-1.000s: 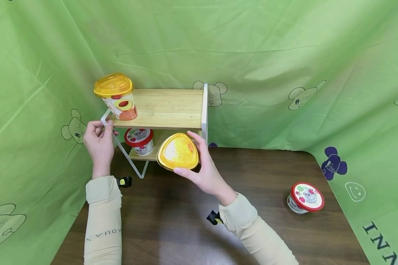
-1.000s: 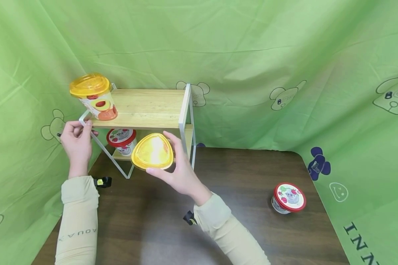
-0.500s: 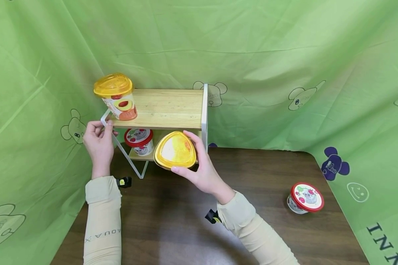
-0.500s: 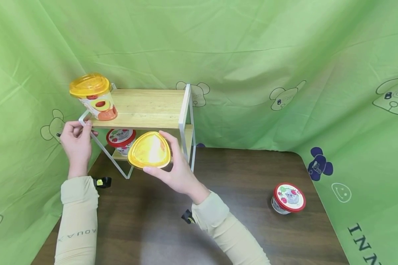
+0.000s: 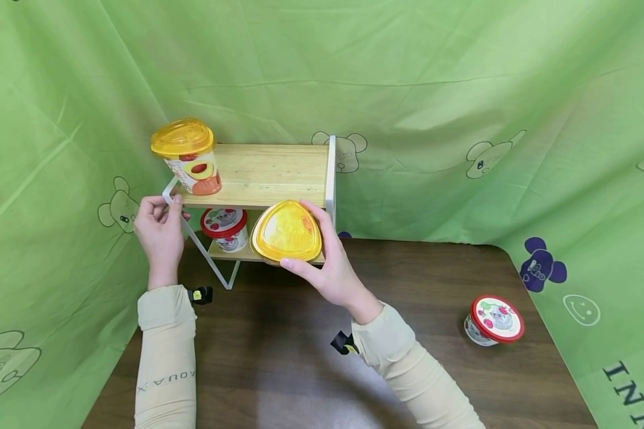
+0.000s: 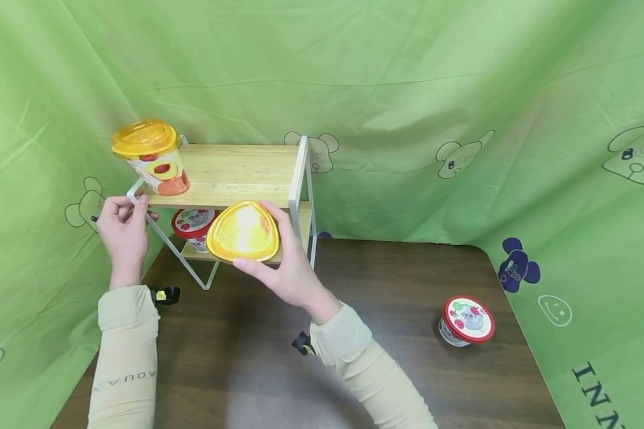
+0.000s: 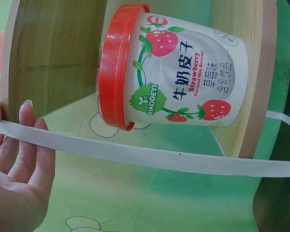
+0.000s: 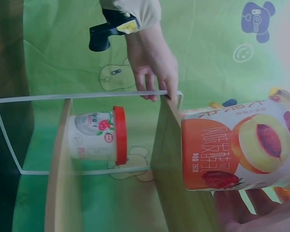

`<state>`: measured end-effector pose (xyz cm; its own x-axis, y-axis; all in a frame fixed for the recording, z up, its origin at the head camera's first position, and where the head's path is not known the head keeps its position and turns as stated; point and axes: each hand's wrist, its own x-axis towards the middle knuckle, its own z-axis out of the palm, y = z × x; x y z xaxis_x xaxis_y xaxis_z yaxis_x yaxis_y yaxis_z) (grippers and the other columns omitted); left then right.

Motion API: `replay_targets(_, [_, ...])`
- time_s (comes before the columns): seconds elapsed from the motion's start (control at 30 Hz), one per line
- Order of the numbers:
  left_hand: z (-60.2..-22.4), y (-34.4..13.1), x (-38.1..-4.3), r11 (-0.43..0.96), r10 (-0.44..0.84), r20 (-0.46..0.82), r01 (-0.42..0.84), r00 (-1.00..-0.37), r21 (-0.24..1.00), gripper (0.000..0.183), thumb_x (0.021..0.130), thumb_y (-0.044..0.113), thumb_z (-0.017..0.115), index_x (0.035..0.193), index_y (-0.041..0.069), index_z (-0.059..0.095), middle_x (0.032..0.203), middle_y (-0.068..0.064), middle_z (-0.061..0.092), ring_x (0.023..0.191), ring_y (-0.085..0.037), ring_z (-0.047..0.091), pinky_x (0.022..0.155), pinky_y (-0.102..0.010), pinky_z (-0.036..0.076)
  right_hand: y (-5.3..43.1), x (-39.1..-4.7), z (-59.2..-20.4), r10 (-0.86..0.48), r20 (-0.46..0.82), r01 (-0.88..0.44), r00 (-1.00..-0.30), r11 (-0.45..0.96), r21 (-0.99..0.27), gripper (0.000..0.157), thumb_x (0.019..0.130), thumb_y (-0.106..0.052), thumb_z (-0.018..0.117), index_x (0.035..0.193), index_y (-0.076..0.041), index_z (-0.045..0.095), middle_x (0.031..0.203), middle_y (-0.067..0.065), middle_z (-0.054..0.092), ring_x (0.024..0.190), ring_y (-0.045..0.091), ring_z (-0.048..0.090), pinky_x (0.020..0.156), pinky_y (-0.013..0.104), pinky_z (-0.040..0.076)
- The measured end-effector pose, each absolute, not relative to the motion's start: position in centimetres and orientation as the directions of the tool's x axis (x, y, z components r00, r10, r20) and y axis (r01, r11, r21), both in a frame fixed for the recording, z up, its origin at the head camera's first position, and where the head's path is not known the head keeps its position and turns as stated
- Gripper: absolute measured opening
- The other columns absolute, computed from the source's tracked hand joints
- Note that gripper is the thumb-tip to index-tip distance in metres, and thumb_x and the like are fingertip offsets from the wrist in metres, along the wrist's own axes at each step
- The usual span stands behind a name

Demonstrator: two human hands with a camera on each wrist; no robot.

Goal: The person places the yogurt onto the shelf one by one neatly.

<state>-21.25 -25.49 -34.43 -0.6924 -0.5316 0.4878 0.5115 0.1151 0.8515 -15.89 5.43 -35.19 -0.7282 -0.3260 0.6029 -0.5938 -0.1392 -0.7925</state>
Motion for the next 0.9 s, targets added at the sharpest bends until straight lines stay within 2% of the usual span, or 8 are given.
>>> replay_targets(0.43, [-34.6,-25.6,-21.3,0.113,-0.536,0.481,0.506,-0.694,0.855,0.009,0.095,0.002,0.071,0.094,0.004,0.063,0.117,-0.018,0.072,0.058,-0.018,0.062,0.059,-0.023,0.059,5.1,-16.3,-33.3,-0.307,0.645,-0.632,-0.699,-0.156,-0.759,0.085,0.089,-0.026,0.077,0.158,-0.018,0.028,0.153,0.000,0.039,0.137,0.023,0.038,0.115,0.043,0.039])
replay_targets(0.67, [-34.6,-25.7,-21.5,0.102,-0.538,0.474,0.505,-0.697,0.857,0.009,0.095,0.001,0.071,0.094,0.003,0.062,0.118,-0.020,0.071,0.058,-0.018,0.062,0.059,-0.023,0.059,4.8,-16.6,-32.3,-0.304,0.658,-0.641,-0.689,-0.168,-0.749,0.085,0.088,-0.026,0.076,0.158,-0.020,0.028,0.153,-0.002,0.039,0.137,0.022,0.038,0.113,0.043,0.043])
replay_targets(0.9, [-34.6,-25.6,-21.6,0.119,-0.532,0.479,0.498,-0.698,0.859,0.009,0.095,0.002,0.071,0.094,0.004,0.062,0.118,-0.019,0.071,0.058,-0.015,0.062,0.059,-0.022,0.059,4.6,-16.8,-31.4,-0.291,0.679,-0.661,-0.674,-0.173,-0.730,0.085,0.087,-0.021,0.075,0.158,-0.016,0.028,0.153,0.000,0.040,0.137,0.023,0.038,0.112,0.043,0.044])
